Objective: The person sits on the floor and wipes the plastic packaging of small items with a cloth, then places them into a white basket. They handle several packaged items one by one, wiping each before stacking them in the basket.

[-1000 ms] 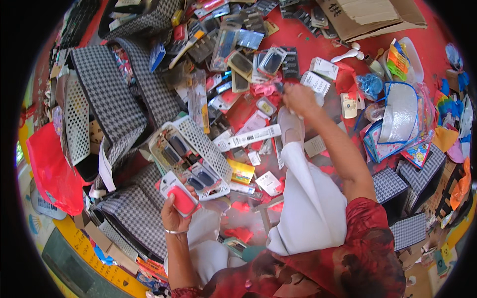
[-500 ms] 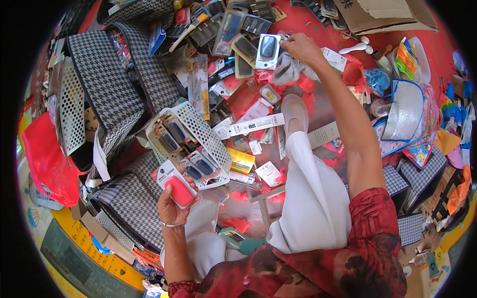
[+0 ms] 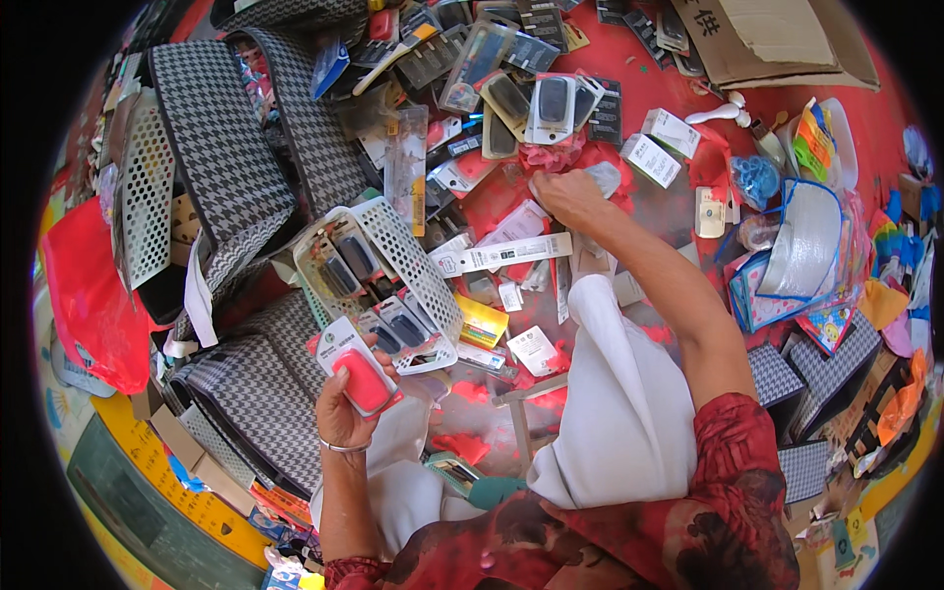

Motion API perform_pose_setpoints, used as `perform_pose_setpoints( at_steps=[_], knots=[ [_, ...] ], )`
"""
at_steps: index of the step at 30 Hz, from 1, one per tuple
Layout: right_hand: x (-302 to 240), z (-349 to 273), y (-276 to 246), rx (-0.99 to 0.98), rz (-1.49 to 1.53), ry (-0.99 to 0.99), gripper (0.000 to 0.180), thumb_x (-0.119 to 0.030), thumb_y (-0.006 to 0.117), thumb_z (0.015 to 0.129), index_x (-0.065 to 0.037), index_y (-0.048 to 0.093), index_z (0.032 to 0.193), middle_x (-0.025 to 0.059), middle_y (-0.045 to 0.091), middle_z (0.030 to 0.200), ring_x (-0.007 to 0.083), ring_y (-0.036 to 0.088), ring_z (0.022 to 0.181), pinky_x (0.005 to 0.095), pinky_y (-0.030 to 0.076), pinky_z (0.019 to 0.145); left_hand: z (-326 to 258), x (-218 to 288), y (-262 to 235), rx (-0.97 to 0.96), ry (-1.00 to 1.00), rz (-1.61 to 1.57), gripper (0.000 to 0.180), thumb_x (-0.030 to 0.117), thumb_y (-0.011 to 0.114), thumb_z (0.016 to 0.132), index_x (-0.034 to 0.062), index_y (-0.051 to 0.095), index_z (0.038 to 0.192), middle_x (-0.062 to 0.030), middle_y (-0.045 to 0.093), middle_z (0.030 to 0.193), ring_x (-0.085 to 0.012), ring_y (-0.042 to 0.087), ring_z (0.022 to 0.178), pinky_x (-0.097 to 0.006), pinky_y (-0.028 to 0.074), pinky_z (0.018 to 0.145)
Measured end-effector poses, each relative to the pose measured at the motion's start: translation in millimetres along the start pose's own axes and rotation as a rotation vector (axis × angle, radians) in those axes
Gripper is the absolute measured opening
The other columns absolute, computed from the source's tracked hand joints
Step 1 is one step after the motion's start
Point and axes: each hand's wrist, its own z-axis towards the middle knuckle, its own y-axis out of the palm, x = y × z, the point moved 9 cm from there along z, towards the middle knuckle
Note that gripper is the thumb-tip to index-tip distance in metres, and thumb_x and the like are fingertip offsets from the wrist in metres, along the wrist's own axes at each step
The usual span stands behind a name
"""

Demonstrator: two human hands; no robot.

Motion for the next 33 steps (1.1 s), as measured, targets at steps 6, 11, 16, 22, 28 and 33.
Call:
perform_pose_setpoints(
  at_steps=[6, 11, 16, 22, 28, 33],
  knots=[
    [32.9, -16.2, -21.4, 0.109, 0.236, 0.067, 0.018, -0.012, 0.053, 0.072, -0.013, 0.055, 0.089, 0.0086, 0.061, 0.076, 0.0303, 0.059, 0.072, 0.0429, 0.045, 0.059, 0.1, 2.3, 0.2, -0.014, 0.011, 0.029, 0.060, 0.021, 0.059, 0.075, -0.0076, 0.034, 0.122, -0.0175, 0.054, 0.097, -0.0278, 0.055, 0.088, -0.038, 0.044, 0.083],
    [38.8, -28.9, -18.0, 0.048, 0.293, 0.102, 0.020, -0.011, 0.054, 0.070, -0.012, 0.054, 0.090, 0.0102, 0.060, 0.079, 0.0321, 0.058, 0.075, 0.0435, 0.044, 0.062, -1.5, 1.9, -0.6, -0.010, 0.013, 0.014, 0.060, 0.022, 0.059, 0.076, -0.0075, 0.034, 0.122, -0.0178, 0.054, 0.097, -0.0276, 0.055, 0.088, -0.038, 0.045, 0.082],
    [63.0, -38.0, -27.0, 0.163, 0.665, 0.318, 0.029, -0.004, 0.060, 0.068, -0.007, 0.054, 0.096, 0.0097, 0.062, 0.084, 0.0254, 0.061, 0.077, 0.0357, 0.047, 0.066, -1.5, 0.0, -0.4, -0.009, 0.000, 0.024, 0.059, 0.021, 0.058, 0.077, -0.0079, 0.033, 0.123, -0.0180, 0.054, 0.097, -0.0279, 0.055, 0.089, -0.038, 0.045, 0.082],
    [67.7, -40.7, 0.3, 0.033, 1.993, 0.624, 0.032, -0.005, 0.065, 0.073, -0.002, 0.052, 0.102, 0.0084, 0.062, 0.088, 0.0161, 0.062, 0.073, 0.0267, 0.052, 0.066, -1.5, 0.8, 0.4, -0.010, -0.003, -0.021, 0.060, 0.019, 0.057, 0.077, -0.0082, 0.032, 0.124, -0.0182, 0.053, 0.099, -0.0282, 0.055, 0.089, -0.038, 0.045, 0.083],
    [56.4, -44.7, 15.0, 0.039, 2.376, 0.662, 0.029, -0.004, 0.063, 0.075, -0.004, 0.051, 0.101, 0.0098, 0.062, 0.087, 0.0189, 0.063, 0.071, 0.0313, 0.054, 0.064, -0.7, 1.0, -4.6, 0.004, 0.023, -0.018, 0.061, 0.021, 0.058, 0.076, -0.0084, 0.033, 0.123, -0.0185, 0.055, 0.097, -0.0270, 0.057, 0.088, -0.038, 0.047, 0.080],
    [57.2, -64.7, 17.3, 0.136, 2.516, 0.681, 0.031, -0.005, 0.064, 0.074, -0.004, 0.051, 0.102, 0.0118, 0.061, 0.092, 0.0219, 0.063, 0.075, 0.0348, 0.054, 0.068, -1.4, 1.6, -3.7, -0.025, 0.011, -0.016, 0.061, 0.021, 0.055, 0.078, -0.0066, 0.030, 0.126, -0.0182, 0.053, 0.100, -0.0271, 0.055, 0.090, -0.039, 0.044, 0.084]
  ],
)
